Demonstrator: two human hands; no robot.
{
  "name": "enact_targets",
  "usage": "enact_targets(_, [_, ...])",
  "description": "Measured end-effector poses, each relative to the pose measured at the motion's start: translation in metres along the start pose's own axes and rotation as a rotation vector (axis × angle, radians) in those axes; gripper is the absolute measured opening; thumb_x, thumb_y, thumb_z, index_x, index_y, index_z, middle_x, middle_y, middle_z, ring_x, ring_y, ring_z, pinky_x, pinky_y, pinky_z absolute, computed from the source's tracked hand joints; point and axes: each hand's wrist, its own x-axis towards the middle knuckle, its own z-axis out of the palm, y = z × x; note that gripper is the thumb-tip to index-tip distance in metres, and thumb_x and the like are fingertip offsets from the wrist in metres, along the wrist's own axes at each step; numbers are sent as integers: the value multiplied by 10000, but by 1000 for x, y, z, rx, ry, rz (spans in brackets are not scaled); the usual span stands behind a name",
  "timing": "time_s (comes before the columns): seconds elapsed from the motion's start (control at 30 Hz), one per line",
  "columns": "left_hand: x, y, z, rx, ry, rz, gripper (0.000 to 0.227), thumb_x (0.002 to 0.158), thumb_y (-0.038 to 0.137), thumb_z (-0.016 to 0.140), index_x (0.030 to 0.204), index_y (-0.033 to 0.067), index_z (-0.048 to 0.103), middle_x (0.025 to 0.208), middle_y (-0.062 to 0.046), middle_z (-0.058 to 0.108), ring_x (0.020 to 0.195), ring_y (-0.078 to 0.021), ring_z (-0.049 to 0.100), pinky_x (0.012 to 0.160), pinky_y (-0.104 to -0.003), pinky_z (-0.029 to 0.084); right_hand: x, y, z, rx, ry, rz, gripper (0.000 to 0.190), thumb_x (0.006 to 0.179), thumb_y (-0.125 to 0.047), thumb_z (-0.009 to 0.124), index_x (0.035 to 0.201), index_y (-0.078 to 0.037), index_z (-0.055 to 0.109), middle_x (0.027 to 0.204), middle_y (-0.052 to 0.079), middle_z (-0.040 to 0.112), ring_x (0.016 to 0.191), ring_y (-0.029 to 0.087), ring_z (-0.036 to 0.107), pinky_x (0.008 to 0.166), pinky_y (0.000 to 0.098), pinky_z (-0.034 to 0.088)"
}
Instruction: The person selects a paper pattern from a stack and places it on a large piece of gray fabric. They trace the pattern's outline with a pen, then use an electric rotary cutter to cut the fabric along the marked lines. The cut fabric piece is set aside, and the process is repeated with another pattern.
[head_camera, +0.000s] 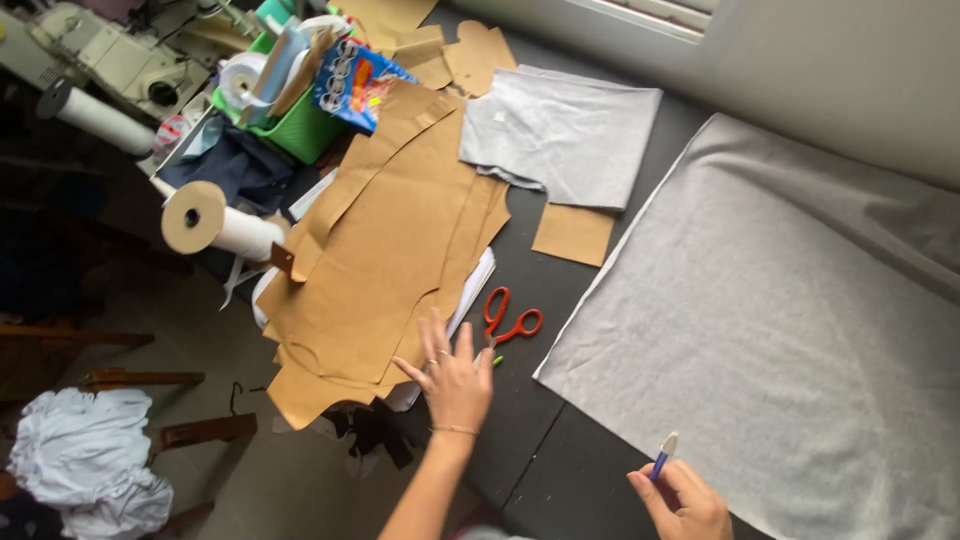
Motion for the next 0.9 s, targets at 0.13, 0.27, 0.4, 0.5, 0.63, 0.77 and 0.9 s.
enact_targets(0.13, [8, -53, 7, 77, -129, -35, 227, 757, 382, 535, 875, 198, 597, 1410, -139, 173, 1308, -319, 130, 887, -725, 18, -14, -8, 4, -6, -19, 11, 138, 676, -329, 656, 644, -196, 670, 568, -96, 531, 481, 55, 440, 495, 169, 338])
enact_targets(0.27, [23, -86, -6, -88, 17, -9, 332, 757, 71, 504, 1083, 102, 557, 1296, 36, 412, 940, -208, 457, 719, -457, 413, -21, -23, 4, 44, -50, 97, 144, 677, -226, 686, 585, -118, 661, 533, -42, 526, 473, 67, 427, 492, 172, 328])
enact_targets(0.4, [38, -107, -21, -210, 96, -108, 496, 688, -135, 409, 1023, 158, 626, 1158, 114, 544, 721, -222, 621, 526, -346, 514, -7, -23, 16, 128, -197, 125, 199, 715, -286, 645, 641, -102, 659, 631, -38, 535, 545, 80, 496, 588, 191, 402])
enact_targets(0.5, [42, -103, -27, -54, 99, 18, 246, 779, 53, 540, 1001, 137, 602, 1203, 55, 520, 638, -238, 620, 537, -365, 501, 16, -66, 30, 359, -385, 200, 282, 807, -196, 480, 975, -97, 683, 896, 22, 708, 840, 111, 671, 816, 213, 470])
enact_targets(0.63, [38, -120, -19, -34, 99, 22, 410, 767, -57, 463, 1083, 176, 580, 1203, 77, 516, 632, -203, 623, 424, -332, 488, 46, -120, 77, 719, -589, 155, 425, 742, 18, 396, 1147, -64, 496, 956, 111, 673, 735, 164, 618, 657, 244, 442])
enact_targets(0.77, [57, -147, -36, -81, 11, -169, 445, 824, 73, 420, 1042, 439, 546, 1077, 277, 516, 794, -131, 618, 688, -335, 520, 74, -178, 124, 866, -658, 126, 330, 685, -60, 497, 1003, 13, 544, 828, 172, 660, 434, 95, 516, 383, 152, 314])
enact_targets(0.9, [74, -166, -68, -146, 24, -176, 472, 806, 9, 416, 962, 411, 606, 1017, 250, 564, 809, -151, 612, 714, -335, 504, 107, -185, 201, 872, -626, 229, 251, 733, -71, 455, 948, -6, 568, 797, 194, 657, 271, 111, 446, 255, 183, 250])
